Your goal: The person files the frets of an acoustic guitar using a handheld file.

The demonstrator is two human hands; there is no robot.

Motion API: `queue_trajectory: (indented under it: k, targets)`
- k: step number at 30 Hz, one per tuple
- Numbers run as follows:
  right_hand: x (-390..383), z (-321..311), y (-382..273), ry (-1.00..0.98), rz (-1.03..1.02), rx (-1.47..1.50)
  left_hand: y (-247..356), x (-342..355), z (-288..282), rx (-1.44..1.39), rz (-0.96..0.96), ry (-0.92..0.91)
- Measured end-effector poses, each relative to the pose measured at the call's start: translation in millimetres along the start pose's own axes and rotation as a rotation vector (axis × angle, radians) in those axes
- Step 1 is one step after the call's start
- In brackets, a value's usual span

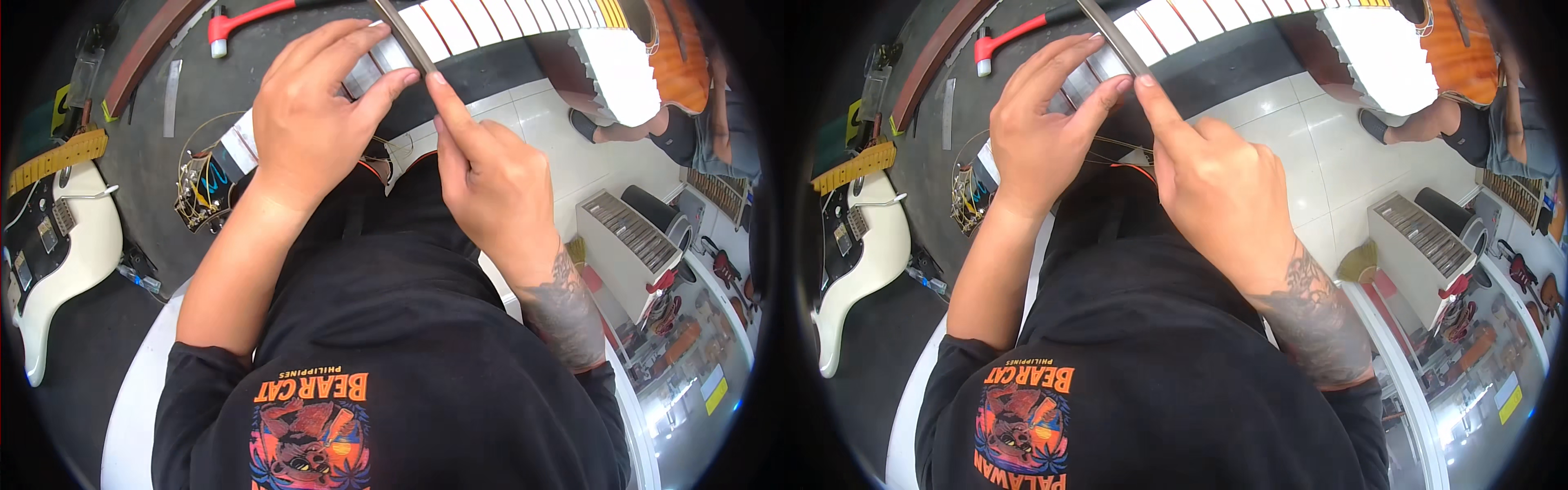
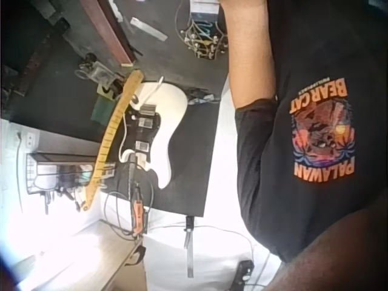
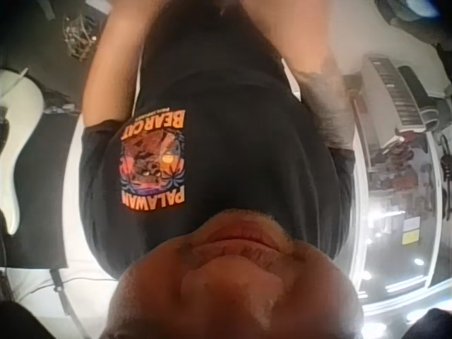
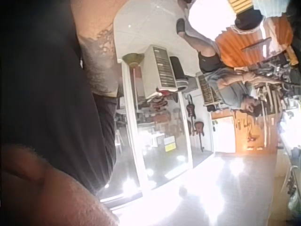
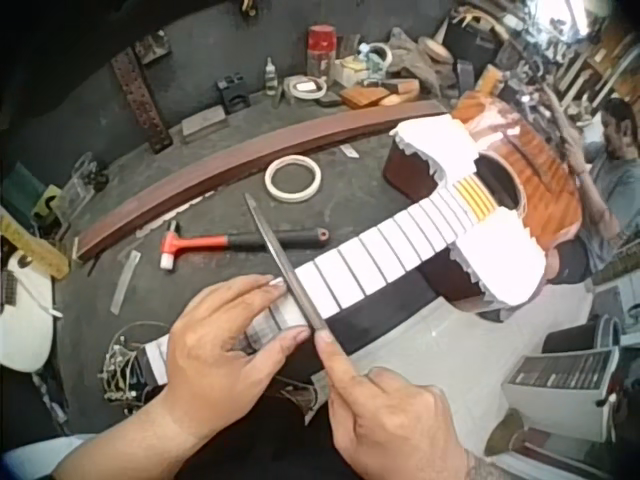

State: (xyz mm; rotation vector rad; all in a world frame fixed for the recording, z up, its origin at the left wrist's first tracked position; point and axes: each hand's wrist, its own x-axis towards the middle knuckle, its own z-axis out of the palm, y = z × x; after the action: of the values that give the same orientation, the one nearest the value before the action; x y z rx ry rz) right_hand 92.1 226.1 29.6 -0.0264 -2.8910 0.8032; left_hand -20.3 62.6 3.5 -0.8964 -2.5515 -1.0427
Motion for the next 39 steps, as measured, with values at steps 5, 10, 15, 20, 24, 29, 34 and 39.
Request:
queue_trajectory:
  k: [5, 10, 15, 20, 24, 29, 34, 39]
  targets:
    - [-59.8, -11.7, 4.0, -0.040, 0.015, 0.008, -3.4, -3.1, -2.6, 0.010, -0.015, 0.002]
    - [-105.5, -20.6, 7.5, -0.081, 0.053, -0.011, -4.6, -4.2, -0.5, 0.029, 0.031, 0.008]
    - [-5.3, 2.7, -0.3, -0.003, 0.001, -0.017, -2.7, -2.1, -0.2, 0.025, 0.019, 0.006]
    - [-16.4, -0.9, 2.5, -0.004, -0.033, -0.037, -6.3, -3.1, -0.5, 0.028, 0.003, 0.016]
    - [-101.9, -6.7, 18.9, -0.009, -0.017, -0.002, -5.1, -6.0, 1.6, 0.034, 0.002, 0.014]
    - [-66.8, -14.0, 0.7, -0.028, -0.003, 0.013, -3.5, -4.8, -2.0, 0.050, -0.003, 0.009]
    - [10.4, 5.0, 0.7, -0.012, -0.053, 0.011, -2.7, -4.5, 0.2, 0.028, -0.039, 0.005]
    - [-49.5, -2.5, 10.0, -0.045, -0.047, -0.014, 3.4, -4.1, -5.3, 0.017, -0.076, 0.003]
